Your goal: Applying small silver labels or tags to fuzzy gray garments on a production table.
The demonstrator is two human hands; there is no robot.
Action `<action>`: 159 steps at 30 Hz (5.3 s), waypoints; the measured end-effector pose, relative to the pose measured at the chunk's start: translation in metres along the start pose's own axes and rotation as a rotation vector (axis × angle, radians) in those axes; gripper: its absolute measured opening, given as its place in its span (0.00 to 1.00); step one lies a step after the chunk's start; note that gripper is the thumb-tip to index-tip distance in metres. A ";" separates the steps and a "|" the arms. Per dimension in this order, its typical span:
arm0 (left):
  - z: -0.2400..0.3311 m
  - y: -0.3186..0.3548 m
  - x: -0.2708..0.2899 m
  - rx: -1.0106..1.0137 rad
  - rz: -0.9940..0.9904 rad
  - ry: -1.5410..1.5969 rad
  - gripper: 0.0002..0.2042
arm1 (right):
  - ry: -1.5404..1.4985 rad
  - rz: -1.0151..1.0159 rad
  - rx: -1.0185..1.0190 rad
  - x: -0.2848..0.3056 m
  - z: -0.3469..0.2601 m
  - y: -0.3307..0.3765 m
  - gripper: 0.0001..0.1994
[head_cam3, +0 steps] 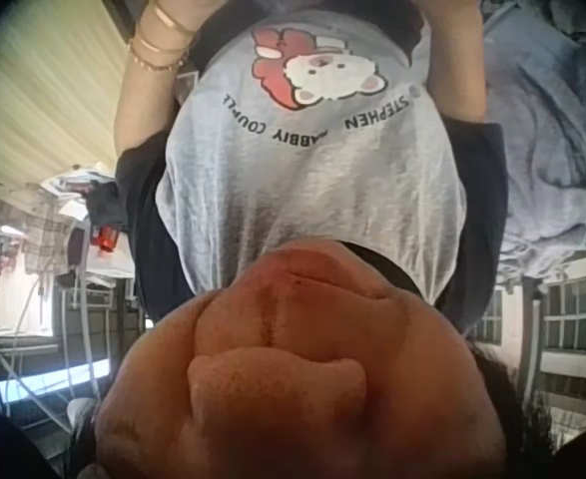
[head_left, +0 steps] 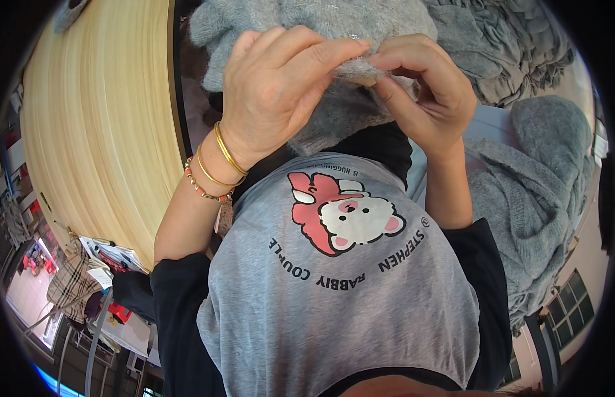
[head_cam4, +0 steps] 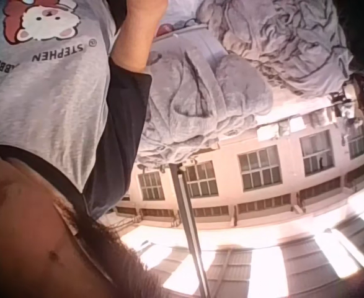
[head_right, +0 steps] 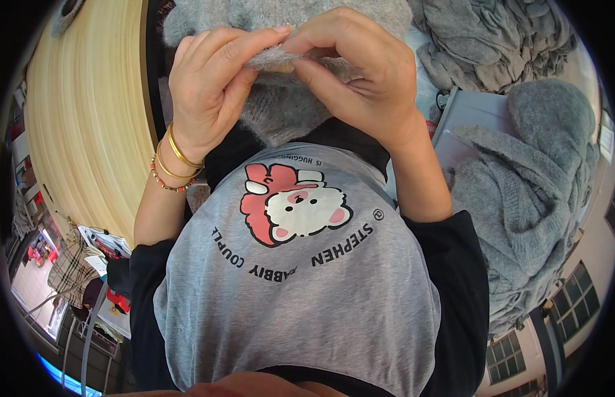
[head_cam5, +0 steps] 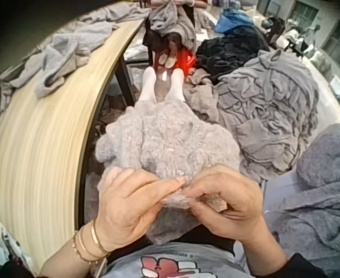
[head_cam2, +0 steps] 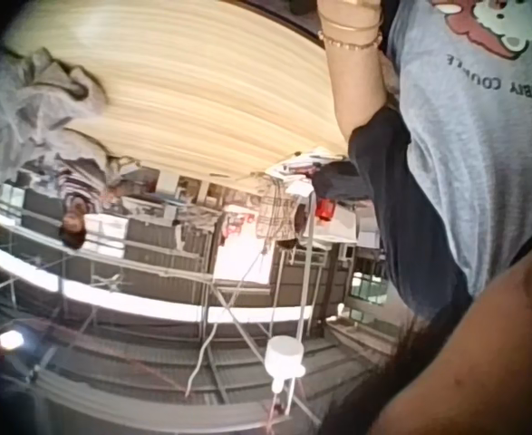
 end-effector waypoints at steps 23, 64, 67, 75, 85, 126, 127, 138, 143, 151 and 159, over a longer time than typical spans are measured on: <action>0.016 -0.012 0.006 0.109 0.075 0.087 0.12 | -0.179 0.023 -0.021 0.002 0.011 0.014 0.16; 0.019 -0.014 0.007 0.593 0.067 1.192 0.06 | -0.172 -0.109 -0.543 0.007 -0.011 -0.009 0.08; 0.016 -0.010 0.007 0.580 0.022 1.125 0.06 | -0.121 -0.094 -0.506 -0.002 -0.003 -0.014 0.07; -0.006 -0.002 0.007 0.584 0.050 1.022 0.06 | -0.224 -0.113 -0.489 -0.005 0.008 -0.010 0.05; -0.001 0.004 0.009 0.798 0.002 2.058 0.10 | -0.400 -0.104 -0.410 -0.002 0.005 -0.011 0.03; 0.016 -0.009 0.001 0.559 -0.173 1.521 0.12 | 0.428 0.011 0.106 0.015 -0.019 0.006 0.19; 0.015 -0.009 0.001 0.543 -0.173 1.503 0.12 | 0.429 -0.005 0.074 0.015 -0.019 0.006 0.19; 0.016 -0.003 0.000 0.601 -0.158 1.527 0.11 | 0.455 -0.024 0.215 0.010 -0.016 0.011 0.17; 0.017 -0.004 0.000 0.585 -0.161 1.519 0.11 | 0.489 0.002 0.262 0.007 -0.013 0.012 0.15; 0.019 0.003 0.001 0.598 -0.181 1.177 0.15 | 0.415 -0.004 0.188 0.005 -0.008 0.007 0.15; 0.018 0.010 -0.010 0.434 0.003 0.903 0.14 | 0.326 -0.172 0.046 0.011 -0.013 0.001 0.13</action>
Point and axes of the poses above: each hand's wrist, its own y-axis away from the middle knuckle, its own x-axis out of the back of the hand, z = x × y, the point moved 1 cm from there along -y, towards the middle knuckle, and after that the axes turned 13 degrees about -z, right-handed, at the moved point
